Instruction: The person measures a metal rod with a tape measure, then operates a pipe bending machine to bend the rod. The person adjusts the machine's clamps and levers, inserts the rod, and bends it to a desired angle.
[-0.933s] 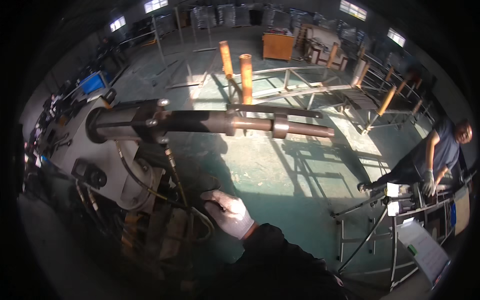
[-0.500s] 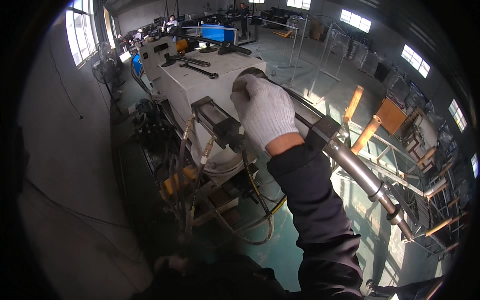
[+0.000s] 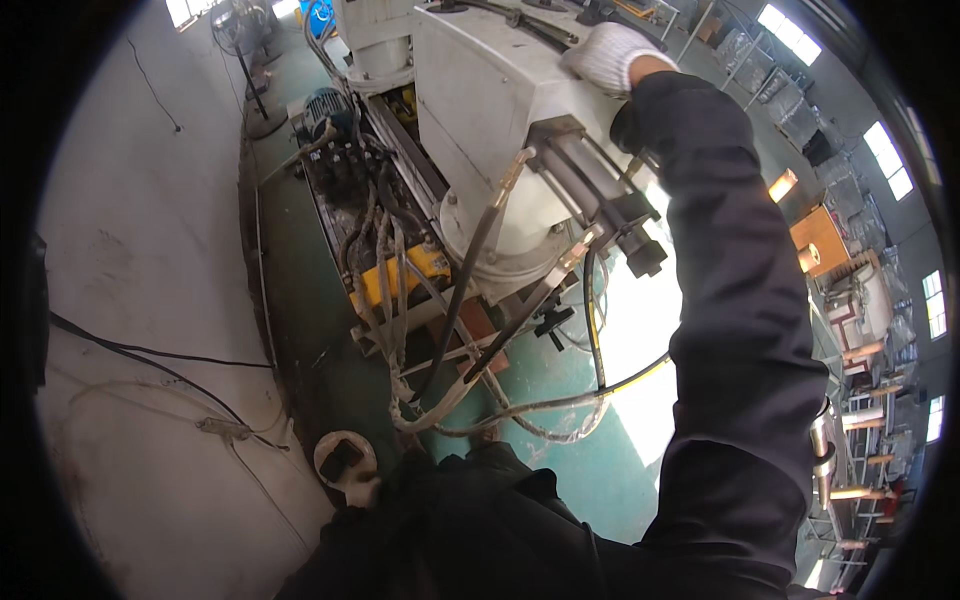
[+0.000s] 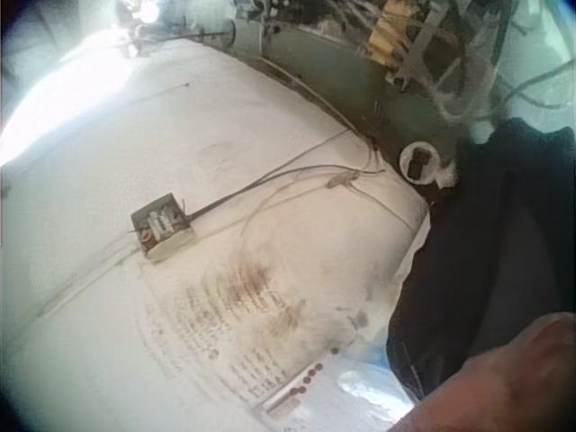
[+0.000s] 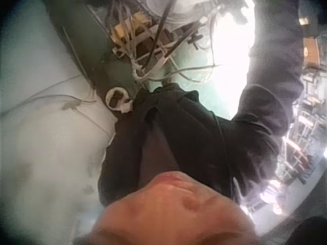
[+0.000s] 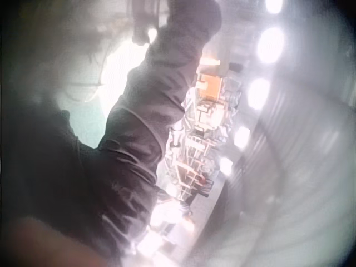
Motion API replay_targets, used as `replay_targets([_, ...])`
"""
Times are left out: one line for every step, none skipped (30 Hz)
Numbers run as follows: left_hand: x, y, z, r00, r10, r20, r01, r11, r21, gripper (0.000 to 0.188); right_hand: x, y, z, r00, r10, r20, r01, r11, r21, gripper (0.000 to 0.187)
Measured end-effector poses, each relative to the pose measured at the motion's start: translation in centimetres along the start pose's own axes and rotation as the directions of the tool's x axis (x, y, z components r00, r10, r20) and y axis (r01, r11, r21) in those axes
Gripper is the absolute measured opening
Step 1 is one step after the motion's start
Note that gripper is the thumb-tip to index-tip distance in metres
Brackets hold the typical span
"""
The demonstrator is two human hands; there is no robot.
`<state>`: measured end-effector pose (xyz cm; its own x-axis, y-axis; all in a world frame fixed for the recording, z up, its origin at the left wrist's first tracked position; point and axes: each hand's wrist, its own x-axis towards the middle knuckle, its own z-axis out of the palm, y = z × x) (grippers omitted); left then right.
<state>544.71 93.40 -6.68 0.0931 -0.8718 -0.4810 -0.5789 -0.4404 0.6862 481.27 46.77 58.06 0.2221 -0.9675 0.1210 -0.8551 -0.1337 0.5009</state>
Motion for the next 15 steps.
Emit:
replay_targets([1.4, 0.8, -1.4, 0.982, 0.176, 0.064, -0.182, 0.979, 0.087, 0.026, -1.1, -0.4, -0.4, 0.995, 0.069, -0.077, -0.066, 0.997, 0.033, 0.04])
replay_targets([2.7, 1.6, -2.9, 0.968, 0.233, 0.095, -0.239, 0.969, 0.061, 0.025, -3.3, -1.3, -0.8, 0.94, 0.312, -0.139, -0.278, 0.935, 0.222, 0.035])
replay_targets([4.7, 2.4, -3.7, 0.989, 0.116, 0.095, -0.115, 0.993, -0.019, 0.024, -6.2, -2.4, -1.7, 0.882, 0.47, -0.038, -0.352, 0.709, 0.612, 0.03])
replay_targets([5.7, 2.9, -4.4, 0.994, 0.052, 0.101, -0.039, 0.991, -0.127, 0.025, -9.5, -3.5, -2.7, 0.817, 0.564, 0.117, -0.354, 0.331, 0.875, 0.025])
replay_targets([7.5, 3.1, -5.7, 0.969, 0.202, 0.143, -0.216, 0.972, 0.09, 0.026, -13.5, -4.1, -4.0, 0.853, 0.521, 0.017, -0.27, 0.414, 0.869, 0.027])
replay_targets([9.1, 2.9, -7.0, 0.922, 0.308, 0.235, -0.366, 0.891, 0.269, 0.028, -18.0, -5.3, -4.8, 0.777, 0.626, 0.068, -0.336, 0.32, 0.886, 0.031])
replay_targets([10.5, 2.7, -7.8, 0.926, 0.303, 0.224, -0.343, 0.924, 0.17, 0.026, -22.4, -7.1, -4.4, 0.67, 0.74, 0.062, -0.339, 0.231, 0.912, 0.03])
replay_targets([11.9, 2.3, -8.6, 0.942, 0.246, 0.229, -0.283, 0.948, 0.144, 0.025, -26.8, -8.6, -3.9, 0.582, 0.813, 0.003, -0.368, 0.261, 0.892, 0.032])
replay_targets([13.4, 1.9, -9.4, 0.934, 0.278, 0.224, -0.317, 0.934, 0.166, 0.024, -31.3, -10.8, -2.8, 0.474, 0.88, 0.031, -0.431, 0.201, 0.88, 0.033])
replay_targets([14.8, 1.3, -10.1, 0.939, 0.253, 0.235, -0.309, 0.918, 0.246, 0.024, -35.5, -13.2, -1.6, 0.396, 0.917, 0.051, -0.407, 0.125, 0.905, 0.035])
replay_targets([15.8, 0.6, -10.7, 0.948, 0.207, 0.244, -0.279, 0.908, 0.314, 0.024, -39.2, -16.2, 0.1, 0.318, 0.941, 0.113, -0.529, 0.077, 0.845, 0.036])
replay_targets([16.2, -0.4, -11.4, 0.952, 0.14, 0.272, -0.245, 0.881, 0.404, 0.025, -42.4, -19.6, 1.9, 0.258, 0.943, 0.208, -0.603, -0.011, 0.798, 0.038])
replay_targets([16.7, -1.3, -11.5, 0.953, -0.005, 0.302, -0.144, 0.871, 0.47, 0.026, -45.1, -23.3, 3.8, 0.241, 0.915, 0.322, -0.64, -0.099, 0.762, 0.039])
replay_targets([17.0, -2.1, -11.7, 0.934, -0.182, 0.308, 0.027, 0.895, 0.445, 0.028, -47.2, -26.9, 5.6, 0.229, 0.879, 0.418, -0.67, -0.169, 0.722, 0.041])
replay_targets([16.4, -2.9, -11.4, 0.93, -0.2, 0.309, 0.071, 0.921, 0.384, 0.027, -48.8, -30.4, 7.3, 0.348, 0.807, 0.476, -0.71, -0.104, 0.696, 0.043])
